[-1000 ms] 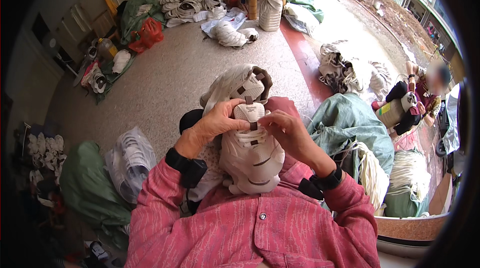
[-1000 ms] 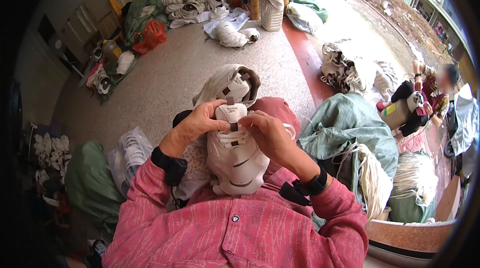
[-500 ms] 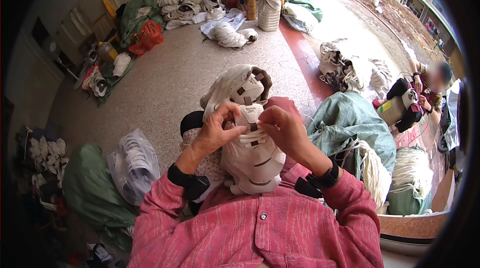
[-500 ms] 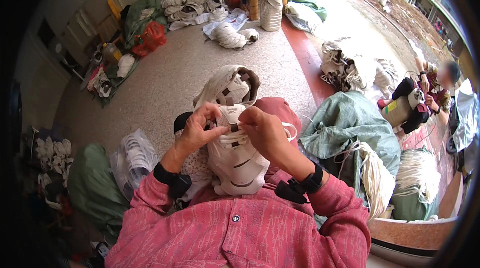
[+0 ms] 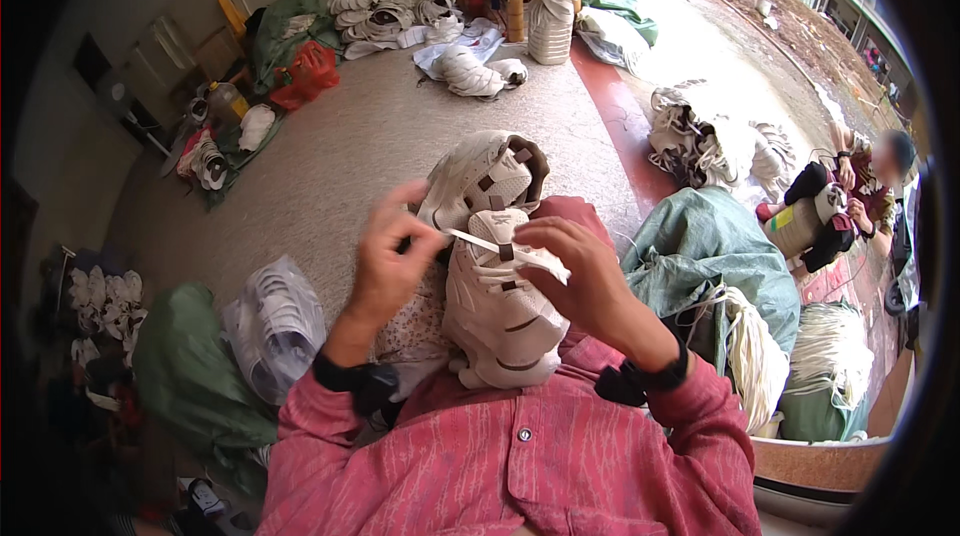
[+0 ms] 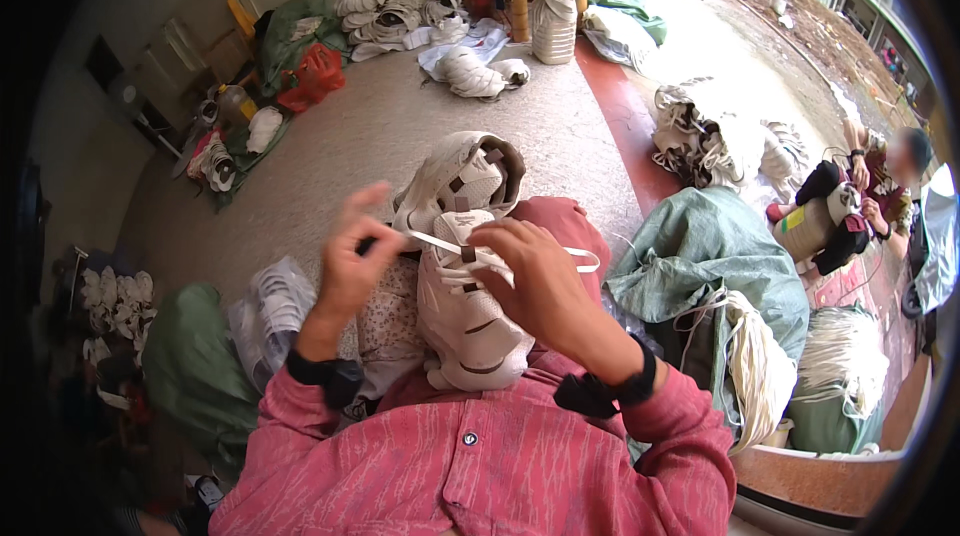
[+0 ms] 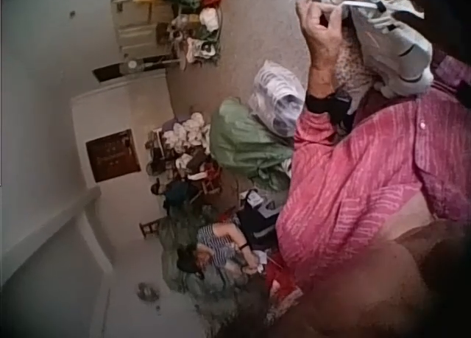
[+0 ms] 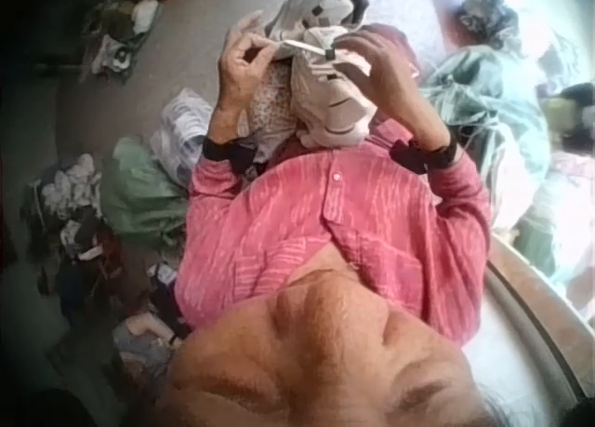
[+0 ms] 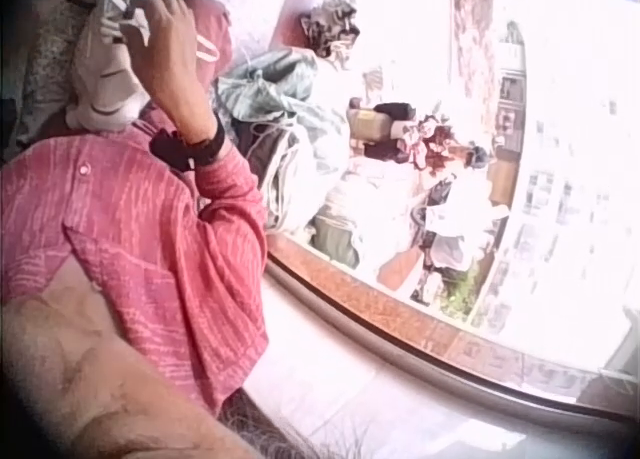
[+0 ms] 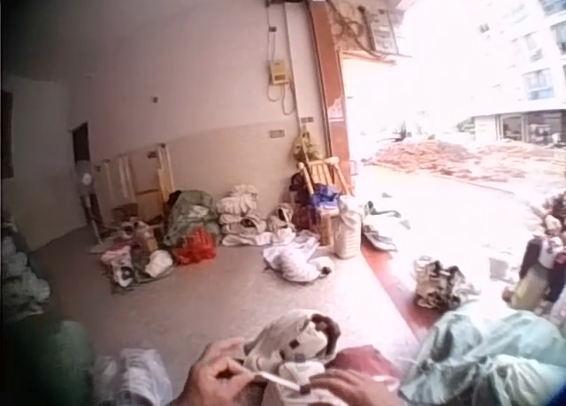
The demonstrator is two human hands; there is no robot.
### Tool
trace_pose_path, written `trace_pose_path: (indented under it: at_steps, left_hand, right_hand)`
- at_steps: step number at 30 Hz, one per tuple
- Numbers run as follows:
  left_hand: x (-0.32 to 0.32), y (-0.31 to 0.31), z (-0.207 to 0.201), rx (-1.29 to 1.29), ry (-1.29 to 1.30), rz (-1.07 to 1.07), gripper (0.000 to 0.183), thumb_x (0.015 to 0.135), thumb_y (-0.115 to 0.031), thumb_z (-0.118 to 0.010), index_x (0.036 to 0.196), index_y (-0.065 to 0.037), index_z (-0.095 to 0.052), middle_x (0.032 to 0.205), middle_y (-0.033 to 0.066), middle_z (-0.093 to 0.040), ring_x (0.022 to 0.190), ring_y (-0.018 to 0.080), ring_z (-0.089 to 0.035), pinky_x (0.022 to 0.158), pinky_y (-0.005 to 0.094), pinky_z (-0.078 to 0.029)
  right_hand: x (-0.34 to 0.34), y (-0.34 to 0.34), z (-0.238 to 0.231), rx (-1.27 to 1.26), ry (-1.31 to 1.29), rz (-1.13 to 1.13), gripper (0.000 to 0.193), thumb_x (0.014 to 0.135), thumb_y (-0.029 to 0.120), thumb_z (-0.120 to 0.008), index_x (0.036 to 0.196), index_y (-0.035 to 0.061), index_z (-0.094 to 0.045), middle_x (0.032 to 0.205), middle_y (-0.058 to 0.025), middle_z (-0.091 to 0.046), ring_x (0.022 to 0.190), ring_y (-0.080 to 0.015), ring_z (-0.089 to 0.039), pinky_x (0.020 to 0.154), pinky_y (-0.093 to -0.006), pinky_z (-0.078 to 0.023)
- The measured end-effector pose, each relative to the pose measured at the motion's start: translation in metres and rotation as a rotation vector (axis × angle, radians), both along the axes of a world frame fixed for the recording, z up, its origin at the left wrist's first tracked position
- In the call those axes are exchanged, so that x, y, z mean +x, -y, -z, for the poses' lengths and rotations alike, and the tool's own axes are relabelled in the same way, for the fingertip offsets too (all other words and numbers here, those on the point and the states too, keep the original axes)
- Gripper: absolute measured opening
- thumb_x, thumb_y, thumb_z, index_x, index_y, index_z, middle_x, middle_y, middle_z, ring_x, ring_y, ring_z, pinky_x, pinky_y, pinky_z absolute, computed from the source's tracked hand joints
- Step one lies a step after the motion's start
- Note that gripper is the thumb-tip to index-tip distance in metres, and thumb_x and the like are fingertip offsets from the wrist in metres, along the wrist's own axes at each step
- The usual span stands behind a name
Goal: The recorder is lacing a white shoe and assembling shoe components in an industrial environment.
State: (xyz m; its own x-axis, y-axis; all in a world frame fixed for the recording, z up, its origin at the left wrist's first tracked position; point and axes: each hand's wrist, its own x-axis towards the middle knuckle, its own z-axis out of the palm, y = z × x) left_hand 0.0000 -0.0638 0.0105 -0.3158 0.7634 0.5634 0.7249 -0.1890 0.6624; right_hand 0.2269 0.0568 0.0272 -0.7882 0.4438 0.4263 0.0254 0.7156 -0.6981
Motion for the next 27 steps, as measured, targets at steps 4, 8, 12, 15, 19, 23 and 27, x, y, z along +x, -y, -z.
trace_pose_path:
  at_steps: [4, 8, 12, 15, 19, 23, 27]
  left_hand:
    - [-0.099, 0.086, -0.008, 0.262, 0.019, -0.486, 0.006, 0.087, -0.004, -0.064, 0.084, -0.003, -0.059, 0.134, 0.0131, -0.051, 0.121, 0.0249, -0.051, 0.1, 0.0361, -0.043]
    - [-0.155, 0.191, 0.0, 0.391, 0.053, -0.876, 0.007, 0.091, -0.008, -0.062, 0.091, -0.003, -0.057, 0.133, 0.0119, -0.053, 0.113, 0.0222, -0.055, 0.088, 0.0311, -0.048]
    - [-0.14, 0.234, 0.011, 0.263, 0.068, -0.92, 0.007, 0.093, -0.01, -0.06, 0.092, -0.003, -0.058, 0.13, 0.0088, -0.056, 0.105, 0.0165, -0.056, 0.076, 0.0279, -0.046]
    - [-0.132, 0.246, 0.013, 0.343, 0.111, -1.076, 0.008, 0.093, -0.011, -0.061, 0.092, -0.004, -0.058, 0.129, 0.0066, -0.056, 0.1, 0.014, -0.056, 0.073, 0.0269, -0.045]
    - [-0.137, 0.238, 0.015, 0.29, 0.041, -1.086, 0.017, 0.093, -0.022, -0.063, 0.099, -0.006, -0.062, 0.126, 0.0032, -0.059, 0.097, 0.0112, -0.057, 0.074, 0.0269, -0.045]
    - [-0.119, 0.204, 0.031, -0.077, 0.244, -0.815, 0.029, 0.09, -0.023, -0.067, 0.113, -0.006, -0.061, 0.121, 0.0034, -0.059, 0.101, 0.0124, -0.055, 0.08, 0.028, -0.046]
    - [-0.052, 0.127, 0.016, -0.209, 0.22, -0.482, 0.047, 0.083, -0.02, -0.072, 0.124, -0.005, -0.055, 0.121, 0.0076, -0.058, 0.113, 0.0191, -0.054, 0.092, 0.0327, -0.043]
  right_hand:
    - [0.036, 0.034, -0.057, -0.134, -0.115, -0.756, 0.04, 0.088, 0.01, -0.058, 0.125, -0.0013, -0.053, 0.112, -0.0186, -0.061, 0.105, -0.0336, -0.057, 0.09, -0.041, -0.043]
    - [0.048, 0.058, -0.095, -0.095, -0.342, -1.13, 0.036, 0.09, 0.012, -0.05, 0.121, -0.0052, -0.056, 0.109, -0.0233, -0.061, 0.097, -0.0359, -0.059, 0.085, -0.0419, -0.045]
    - [0.053, 0.072, -0.106, -0.305, -0.292, -1.419, 0.055, 0.089, 0.017, -0.056, 0.139, -0.0031, -0.042, 0.117, -0.0255, -0.06, 0.11, -0.0335, -0.058, 0.106, -0.0443, -0.035]
    - [0.062, 0.074, -0.1, -0.429, -0.382, -1.507, 0.047, 0.092, 0.011, -0.05, 0.133, -0.0109, -0.044, 0.108, -0.0248, -0.061, 0.099, -0.0344, -0.061, 0.101, -0.0451, -0.04]
    - [0.055, 0.075, -0.049, 0.318, -0.929, -0.965, 0.037, 0.089, 0.014, -0.051, 0.119, -0.0067, -0.057, 0.096, -0.018, -0.063, 0.088, -0.0355, -0.062, 0.083, -0.0465, -0.049]
    - [0.083, 0.008, -0.052, -0.419, -0.486, -0.94, 0.019, 0.086, 0.014, -0.058, 0.089, -0.0033, -0.062, 0.095, -0.0253, -0.062, 0.09, -0.0326, -0.062, 0.078, -0.0403, -0.049]
    - [0.047, -0.034, 0.015, 0.153, 0.031, -0.078, 0.032, 0.08, 0.005, -0.067, 0.112, 0.0031, -0.064, 0.112, -0.0129, -0.064, 0.102, -0.0321, -0.061, 0.09, -0.0398, -0.047]
